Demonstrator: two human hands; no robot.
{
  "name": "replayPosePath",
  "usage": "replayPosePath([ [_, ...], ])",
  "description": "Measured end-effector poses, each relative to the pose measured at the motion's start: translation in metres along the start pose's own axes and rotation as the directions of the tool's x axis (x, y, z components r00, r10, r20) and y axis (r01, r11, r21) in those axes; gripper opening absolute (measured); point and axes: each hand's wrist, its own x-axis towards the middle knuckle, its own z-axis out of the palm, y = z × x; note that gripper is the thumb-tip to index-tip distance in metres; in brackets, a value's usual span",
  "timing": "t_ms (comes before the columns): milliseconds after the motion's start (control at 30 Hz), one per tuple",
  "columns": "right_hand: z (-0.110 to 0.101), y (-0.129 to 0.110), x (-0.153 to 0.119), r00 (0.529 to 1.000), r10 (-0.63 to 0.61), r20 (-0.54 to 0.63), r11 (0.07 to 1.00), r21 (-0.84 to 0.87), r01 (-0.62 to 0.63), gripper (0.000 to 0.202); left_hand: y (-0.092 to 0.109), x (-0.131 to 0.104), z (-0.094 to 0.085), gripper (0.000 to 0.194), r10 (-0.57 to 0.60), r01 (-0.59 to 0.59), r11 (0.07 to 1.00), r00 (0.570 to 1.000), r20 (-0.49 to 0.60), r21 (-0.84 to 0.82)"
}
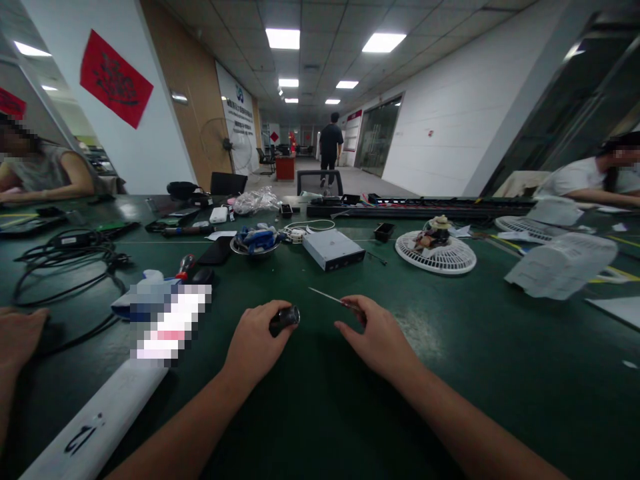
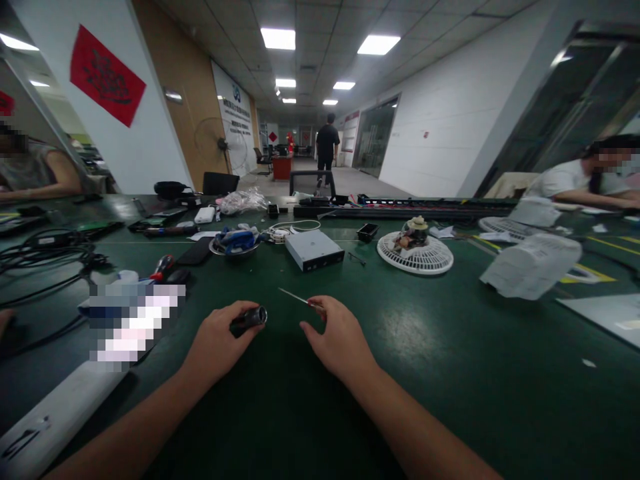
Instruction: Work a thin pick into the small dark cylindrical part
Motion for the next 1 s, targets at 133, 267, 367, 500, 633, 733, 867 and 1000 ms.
replayPosePath([
  [133, -0.001, 0.011, 0.004, 0.996, 0.050, 0.074, 0.984, -0.176, -0.037, 0.021, -0.002, 0.000, -0.001, 0.027, -0.069, 0.069, 0.998, 0.998, 0.006, 0.012],
  [267, -0.005, 0.010, 0.001, 0.991, 0.064, 0.117, 0.966, -0.255, -0.032, 0.029, -0.002, -0.001, 0.000, 0.027, -0.072, 0.072, 0.997, 0.997, 0.006, 0.009],
  [367, -0.008, 0.003, -0.003, 0.986, 0.069, 0.153, 0.981, -0.189, -0.039, 0.033, -0.003, -0.001, 0.000, 0.026, -0.056, 0.056, 0.998, 0.998, -0.004, 0.012],
  [500, -0.007, 0.002, -0.003, 0.966, 0.089, 0.244, 0.995, -0.070, -0.074, 0.016, -0.006, -0.001, 0.001, 0.027, -0.031, 0.031, 0.999, 0.999, -0.007, 0.009],
  [633, -0.007, 0.007, 0.001, 0.966, 0.111, 0.235, 0.992, 0.026, -0.120, 0.014, -0.006, 0.000, 0.001, 0.027, -0.012, 0.012, 1.000, 1.000, -0.001, 0.011],
  [733, -0.005, 0.008, 0.003, 0.962, 0.140, 0.236, 0.965, 0.186, -0.186, 0.012, -0.002, 0.000, 0.000, 0.025, 0.005, -0.005, 1.000, 0.999, 0.040, -0.004],
  [867, 0.003, 0.003, 0.000, 0.976, 0.087, 0.201, 0.879, 0.445, -0.170, 0.009, 0.004, -0.001, 0.000, 0.026, 0.089, -0.086, 0.996, 0.991, 0.103, -0.025],
  [1000, 0.013, -0.002, -0.006, 0.988, -0.027, 0.154, 0.836, 0.545, -0.062, 0.010, 0.010, -0.004, 0.001, 0.027, 0.193, -0.184, 0.981, 0.966, 0.170, -0.068],
])
